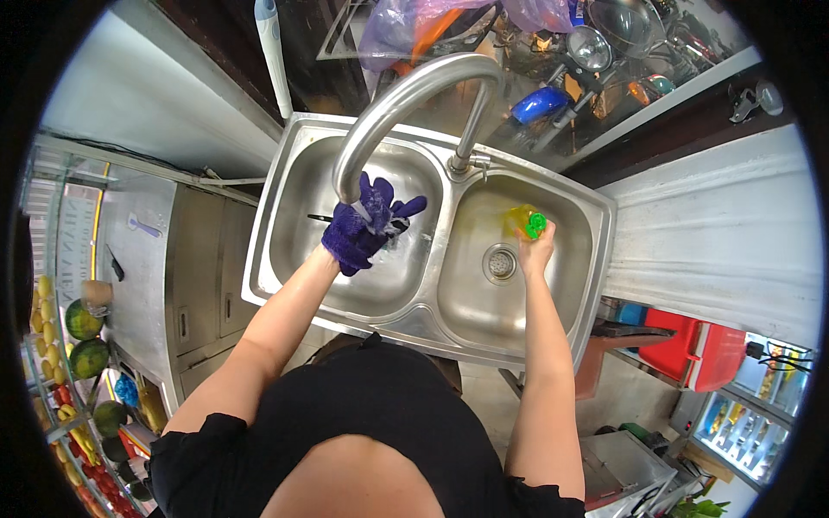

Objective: The person assembles a juicer by attaching the lid and inserting the pusher, then moves to the sink to wash a purple cloth with dish soap. After rinsing, the person wipes a stainless steel counter and places a plastic cup on the counter.

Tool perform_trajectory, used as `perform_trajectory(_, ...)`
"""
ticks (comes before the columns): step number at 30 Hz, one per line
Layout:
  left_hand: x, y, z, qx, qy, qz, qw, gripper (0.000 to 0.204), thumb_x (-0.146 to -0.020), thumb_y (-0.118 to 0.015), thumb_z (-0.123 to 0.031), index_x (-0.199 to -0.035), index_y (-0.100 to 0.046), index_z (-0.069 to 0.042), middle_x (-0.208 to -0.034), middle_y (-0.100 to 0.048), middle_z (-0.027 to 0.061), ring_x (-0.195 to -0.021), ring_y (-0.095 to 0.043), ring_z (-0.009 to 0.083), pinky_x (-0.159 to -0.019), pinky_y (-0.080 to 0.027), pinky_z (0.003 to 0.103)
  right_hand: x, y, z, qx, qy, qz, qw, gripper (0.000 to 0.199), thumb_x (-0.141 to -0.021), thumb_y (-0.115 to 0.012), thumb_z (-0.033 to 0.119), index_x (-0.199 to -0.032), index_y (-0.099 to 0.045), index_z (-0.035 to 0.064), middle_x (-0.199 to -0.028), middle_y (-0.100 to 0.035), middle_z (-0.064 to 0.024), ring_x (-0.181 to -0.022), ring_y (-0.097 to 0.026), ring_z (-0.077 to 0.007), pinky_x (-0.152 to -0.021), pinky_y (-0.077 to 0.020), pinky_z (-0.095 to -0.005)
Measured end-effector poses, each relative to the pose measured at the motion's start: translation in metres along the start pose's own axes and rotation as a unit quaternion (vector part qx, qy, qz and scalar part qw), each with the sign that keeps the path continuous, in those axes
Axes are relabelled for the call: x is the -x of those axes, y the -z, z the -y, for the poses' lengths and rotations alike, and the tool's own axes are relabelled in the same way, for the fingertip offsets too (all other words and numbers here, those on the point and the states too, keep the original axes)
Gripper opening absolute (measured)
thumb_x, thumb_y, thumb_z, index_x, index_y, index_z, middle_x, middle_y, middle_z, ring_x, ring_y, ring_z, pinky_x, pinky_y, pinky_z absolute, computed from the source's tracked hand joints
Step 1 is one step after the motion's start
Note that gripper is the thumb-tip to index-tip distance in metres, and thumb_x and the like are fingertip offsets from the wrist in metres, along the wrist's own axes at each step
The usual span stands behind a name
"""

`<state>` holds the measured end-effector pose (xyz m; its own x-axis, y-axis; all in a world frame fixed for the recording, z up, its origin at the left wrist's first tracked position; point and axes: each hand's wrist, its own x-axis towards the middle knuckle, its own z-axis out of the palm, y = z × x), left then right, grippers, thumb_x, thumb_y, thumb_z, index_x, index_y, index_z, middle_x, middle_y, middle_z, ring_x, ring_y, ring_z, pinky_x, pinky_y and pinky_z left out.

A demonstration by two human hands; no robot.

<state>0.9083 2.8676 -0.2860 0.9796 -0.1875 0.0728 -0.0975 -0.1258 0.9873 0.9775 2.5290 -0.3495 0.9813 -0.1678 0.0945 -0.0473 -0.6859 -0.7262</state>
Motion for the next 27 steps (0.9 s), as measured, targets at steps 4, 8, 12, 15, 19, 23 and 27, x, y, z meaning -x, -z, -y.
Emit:
perform_trajectory(4, 0.003, 0.004, -0.023, -0.642, -0.148, 0.125, 0.742, 0.033, -0.092, -0.043, -0.021, -0.12, -0.04, -0.005, -0.102, -0.055, 0.0068, -0.09, -0.056, 0.0177, -0.078, -0.046, 0.03, -0.004, -0.023, -0.037, -0.066, -0.022, -0.045, 0.997, 0.052, -0.067, -0.074, 0.013, -0.108, -0.042, 0.0063, -0.097, -0.061, -0.0112, -0.09, -0.059, -0.0243, -0.08, -0.0442, -0.0321)
perform_trajectory(8, 0.018, -0.006, -0.014, -0.241, -0.043, 0.03, 0.969, 0.032, -0.081, -0.054, -0.018, -0.111, -0.051, -0.006, -0.102, -0.058, 0.0084, -0.089, -0.057, 0.0207, -0.074, -0.045, 0.032, -0.002, -0.034, -0.081, -0.101, -0.001, -0.066, 0.993, 0.054, -0.067, -0.074, 0.012, -0.11, -0.041, 0.0023, -0.102, -0.058, -0.013, -0.092, -0.057, -0.0221, -0.081, -0.0442, -0.0317)
perform_trajectory(12, 0.034, -0.009, -0.048, -0.279, -0.046, 0.012, 0.959, 0.032, -0.076, -0.059, -0.015, -0.107, -0.056, -0.007, -0.101, -0.06, 0.0083, -0.088, -0.058, 0.0207, -0.074, -0.045, 0.032, 0.032, -0.026, -0.066, -0.051, -0.308, -0.035, 0.949, 0.05, -0.07, -0.071, 0.009, -0.11, -0.042, 0.0021, -0.097, -0.056, -0.0103, -0.085, -0.056, -0.0192, -0.079, -0.0455, -0.0321)
perform_trajectory(15, 0.058, -0.006, -0.049, -0.276, -0.037, -0.014, 0.96, 0.031, -0.075, -0.06, -0.015, -0.105, -0.057, -0.007, -0.101, -0.06, 0.0079, -0.088, -0.058, 0.0193, -0.074, -0.045, 0.031, 0.097, -0.043, 0.046, -0.306, -0.112, 0.085, 0.942, 0.035, -0.079, -0.066, 0.014, -0.107, -0.048, 0.0026, -0.095, -0.055, -0.0085, -0.086, -0.055, -0.0161, -0.078, -0.0463, -0.0296)
perform_trajectory(19, 0.08, 0.0, -0.038, -0.252, -0.015, -0.02, 0.967, 0.03, -0.075, -0.061, -0.014, -0.104, -0.058, -0.006, -0.101, -0.061, 0.0073, -0.088, -0.058, 0.0173, -0.074, -0.045, 0.03, 0.096, -0.092, 0.149, -0.305, 0.155, 0.265, 0.902, 0.069, -0.079, -0.058, 0.053, -0.122, -0.046, -0.0001, -0.119, -0.052, -0.0177, -0.108, -0.051, -0.0266, -0.094, -0.0374, -0.0334)
perform_trajectory(23, 0.105, 0.027, 0.001, -0.202, 0.034, -0.015, 0.979, 0.029, -0.075, -0.061, -0.014, -0.102, -0.059, -0.006, -0.101, -0.062, 0.0067, -0.089, -0.057, 0.0154, -0.074, -0.045, 0.03, 0.097, -0.098, 0.193, -0.234, 0.052, 0.474, 0.847, 0.052, -0.077, -0.064, 0.046, -0.098, -0.061, -0.0008, -0.082, -0.063, -0.014, -0.077, -0.059, -0.0199, -0.072, -0.0456, -0.0322)
perform_trajectory(27, 0.151, 0.089, 0.071, -0.157, 0.123, 0.021, 0.98, 0.027, -0.075, -0.062, -0.013, -0.101, -0.061, -0.006, -0.101, -0.062, 0.0061, -0.089, -0.057, 0.0134, -0.074, -0.045, 0.029, 0.11, -0.095, 0.211, -0.219, 0.081, 0.346, 0.909, 0.034, -0.085, -0.058, 0.032, -0.075, -0.06, -0.0005, -0.06, -0.055, -0.0082, -0.058, -0.05, -0.0132, -0.056, -0.0416, -0.0288)
